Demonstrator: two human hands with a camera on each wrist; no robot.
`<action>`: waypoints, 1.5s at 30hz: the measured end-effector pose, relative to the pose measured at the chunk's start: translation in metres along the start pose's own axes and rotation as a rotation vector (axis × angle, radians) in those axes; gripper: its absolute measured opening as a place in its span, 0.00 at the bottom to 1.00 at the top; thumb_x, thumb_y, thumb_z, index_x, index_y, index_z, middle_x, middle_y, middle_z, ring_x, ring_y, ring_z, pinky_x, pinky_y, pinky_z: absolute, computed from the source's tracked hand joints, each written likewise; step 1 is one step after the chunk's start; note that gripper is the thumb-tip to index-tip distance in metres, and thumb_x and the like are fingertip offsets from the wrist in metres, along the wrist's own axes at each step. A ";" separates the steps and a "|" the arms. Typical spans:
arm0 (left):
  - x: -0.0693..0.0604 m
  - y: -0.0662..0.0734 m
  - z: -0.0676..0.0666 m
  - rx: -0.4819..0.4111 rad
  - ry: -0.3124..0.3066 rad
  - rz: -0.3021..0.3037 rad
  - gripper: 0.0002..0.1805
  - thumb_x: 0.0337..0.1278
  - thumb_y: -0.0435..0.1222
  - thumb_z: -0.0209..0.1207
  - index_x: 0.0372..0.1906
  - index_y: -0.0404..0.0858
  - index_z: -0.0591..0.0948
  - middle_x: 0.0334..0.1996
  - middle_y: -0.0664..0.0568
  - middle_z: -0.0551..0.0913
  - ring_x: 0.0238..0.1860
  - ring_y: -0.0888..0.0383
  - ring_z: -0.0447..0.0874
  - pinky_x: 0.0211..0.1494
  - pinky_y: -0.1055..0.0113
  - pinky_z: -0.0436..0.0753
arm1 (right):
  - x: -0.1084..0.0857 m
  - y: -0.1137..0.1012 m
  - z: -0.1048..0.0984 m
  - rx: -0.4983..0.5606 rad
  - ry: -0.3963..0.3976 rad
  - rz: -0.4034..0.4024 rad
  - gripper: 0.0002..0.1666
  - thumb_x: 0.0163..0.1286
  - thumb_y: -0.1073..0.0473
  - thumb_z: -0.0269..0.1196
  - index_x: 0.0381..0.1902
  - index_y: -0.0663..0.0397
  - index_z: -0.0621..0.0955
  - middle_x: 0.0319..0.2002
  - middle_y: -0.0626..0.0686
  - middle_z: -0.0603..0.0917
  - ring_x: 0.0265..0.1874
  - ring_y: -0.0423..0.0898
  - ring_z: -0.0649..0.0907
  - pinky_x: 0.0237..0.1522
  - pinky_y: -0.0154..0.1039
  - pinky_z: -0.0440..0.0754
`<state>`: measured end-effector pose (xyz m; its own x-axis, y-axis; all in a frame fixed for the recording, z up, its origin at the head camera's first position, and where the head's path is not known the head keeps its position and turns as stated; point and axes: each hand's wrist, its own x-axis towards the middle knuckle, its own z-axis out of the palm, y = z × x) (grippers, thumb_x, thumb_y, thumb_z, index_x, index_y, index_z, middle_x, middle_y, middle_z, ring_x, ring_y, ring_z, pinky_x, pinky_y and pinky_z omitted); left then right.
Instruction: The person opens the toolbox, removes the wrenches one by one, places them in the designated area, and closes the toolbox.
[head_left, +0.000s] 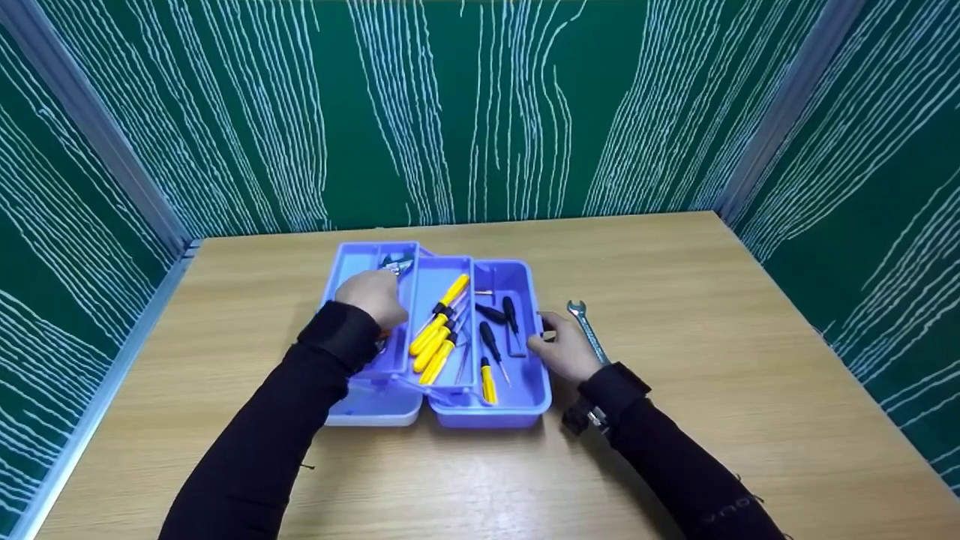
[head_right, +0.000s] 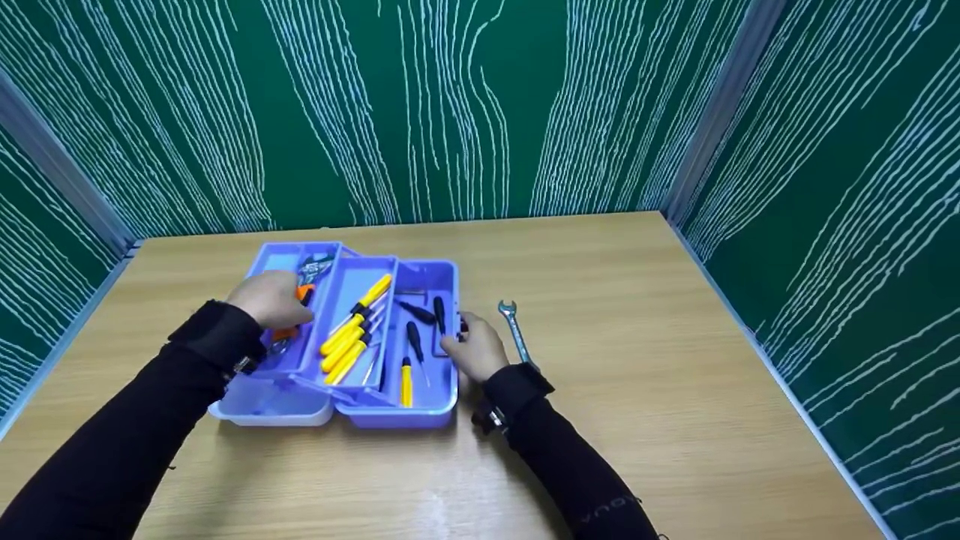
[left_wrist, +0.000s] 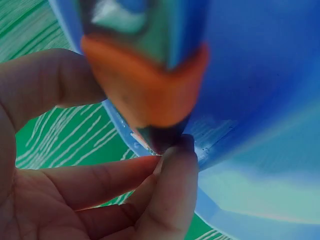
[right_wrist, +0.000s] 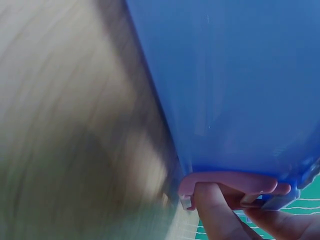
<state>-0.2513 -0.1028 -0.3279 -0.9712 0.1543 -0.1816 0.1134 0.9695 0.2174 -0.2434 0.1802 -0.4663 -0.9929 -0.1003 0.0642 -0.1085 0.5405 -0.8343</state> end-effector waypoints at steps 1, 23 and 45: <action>0.000 -0.002 0.000 -0.027 0.010 0.000 0.12 0.50 0.34 0.58 0.19 0.42 0.68 0.20 0.53 0.67 0.23 0.54 0.70 0.25 0.67 0.65 | 0.000 -0.001 0.000 0.003 0.001 0.008 0.30 0.62 0.64 0.57 0.63 0.70 0.72 0.53 0.67 0.81 0.42 0.54 0.86 0.42 0.43 0.86; -0.004 -0.009 -0.005 -0.286 0.013 -0.065 0.14 0.68 0.34 0.45 0.46 0.28 0.77 0.29 0.48 0.70 0.26 0.56 0.70 0.28 0.69 0.67 | 0.000 -0.002 0.000 0.034 -0.005 0.020 0.30 0.63 0.65 0.57 0.63 0.71 0.72 0.53 0.67 0.80 0.39 0.52 0.86 0.41 0.42 0.86; -0.030 0.007 0.018 -0.502 0.366 0.091 0.28 0.69 0.31 0.47 0.70 0.23 0.62 0.55 0.26 0.73 0.45 0.41 0.78 0.50 0.49 0.79 | 0.000 -0.027 -0.022 0.209 0.054 0.059 0.31 0.73 0.54 0.58 0.68 0.67 0.69 0.64 0.68 0.73 0.64 0.61 0.75 0.66 0.52 0.73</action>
<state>-0.2174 -0.0967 -0.3383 -0.9812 0.0705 0.1798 0.1730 0.7339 0.6568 -0.2413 0.1837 -0.4313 -0.9990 -0.0251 0.0364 -0.0430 0.3588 -0.9324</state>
